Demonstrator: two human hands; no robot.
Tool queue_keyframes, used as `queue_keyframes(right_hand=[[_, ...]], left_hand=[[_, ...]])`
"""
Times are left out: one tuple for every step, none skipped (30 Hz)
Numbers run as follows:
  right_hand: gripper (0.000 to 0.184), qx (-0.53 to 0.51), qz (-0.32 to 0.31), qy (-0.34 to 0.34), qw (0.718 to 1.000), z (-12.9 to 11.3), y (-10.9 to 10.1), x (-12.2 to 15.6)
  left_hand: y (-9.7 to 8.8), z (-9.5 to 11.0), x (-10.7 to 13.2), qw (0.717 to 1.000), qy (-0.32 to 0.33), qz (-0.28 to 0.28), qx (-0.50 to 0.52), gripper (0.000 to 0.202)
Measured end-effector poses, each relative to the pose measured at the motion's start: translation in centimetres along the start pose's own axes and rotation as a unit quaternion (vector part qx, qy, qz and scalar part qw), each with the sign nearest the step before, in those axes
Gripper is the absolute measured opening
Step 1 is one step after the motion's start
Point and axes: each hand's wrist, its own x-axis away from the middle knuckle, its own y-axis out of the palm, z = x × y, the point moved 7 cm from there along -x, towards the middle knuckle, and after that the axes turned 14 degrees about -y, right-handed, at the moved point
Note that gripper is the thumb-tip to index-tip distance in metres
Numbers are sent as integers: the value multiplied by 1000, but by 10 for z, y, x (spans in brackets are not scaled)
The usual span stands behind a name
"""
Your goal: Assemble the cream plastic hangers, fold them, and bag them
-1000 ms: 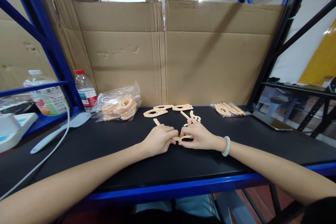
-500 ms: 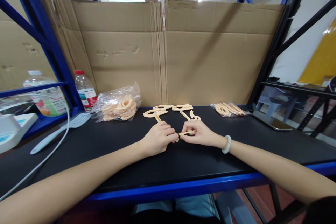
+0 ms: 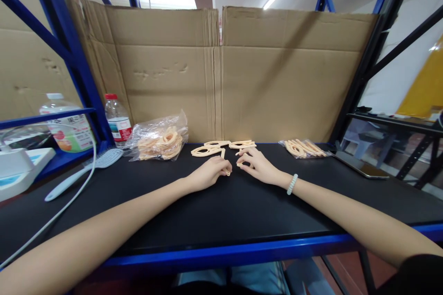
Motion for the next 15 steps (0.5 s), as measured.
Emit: queue_keyframes(right_hand=[[12, 6, -14, 4, 1000, 3, 5, 0], [11, 12, -24, 8, 1000, 6, 8, 0], [11, 17, -28, 14, 999, 8, 11, 0], [11, 20, -29, 22, 999, 11, 11, 1], [12, 23, -27, 31, 999, 13, 11, 1], [12, 26, -26, 39, 999, 14, 11, 2], [13, 29, -28, 44, 998, 14, 10, 2], [13, 32, -34, 45, 998, 14, 10, 3], [13, 34, -43, 41, 998, 12, 10, 3], [14, 36, -53, 33, 997, 10, 11, 2], [15, 37, -62, 23, 997, 7, 12, 2], [17, 37, -69, 15, 997, 5, 12, 1], [18, 37, -74, 8, 997, 3, 13, 1], [19, 38, -76, 6, 996, 2, 14, 0], [20, 39, -79, 5, 996, 1, 14, 0]], left_hand=[[2, -3, -1, 1000, -3, -8, 15, 20], [3, -5, -2, 1000, -5, -10, 22, 19], [3, -6, -2, 1000, -6, -5, 21, 18], [2, -6, -2, 1000, -10, 7, 11, 17], [0, -5, 0, 1000, -16, 24, -4, 16], [-1, -3, 1, 999, -26, 41, -22, 17], [-3, -1, 3, 997, -37, 55, -41, 18], [-4, 2, 5, 995, -49, 62, -58, 18], [-3, 5, 7, 994, -59, 62, -74, 18], [-2, 8, 9, 992, -66, 55, -87, 18], [-1, 11, 11, 992, -72, 46, -98, 17], [1, 13, 12, 991, -78, 37, -105, 17], [2, 13, 12, 990, -84, 28, -110, 17], [3, 13, 12, 989, -90, 23, -111, 19], [4, 11, 12, 989, -96, 19, -110, 22]])
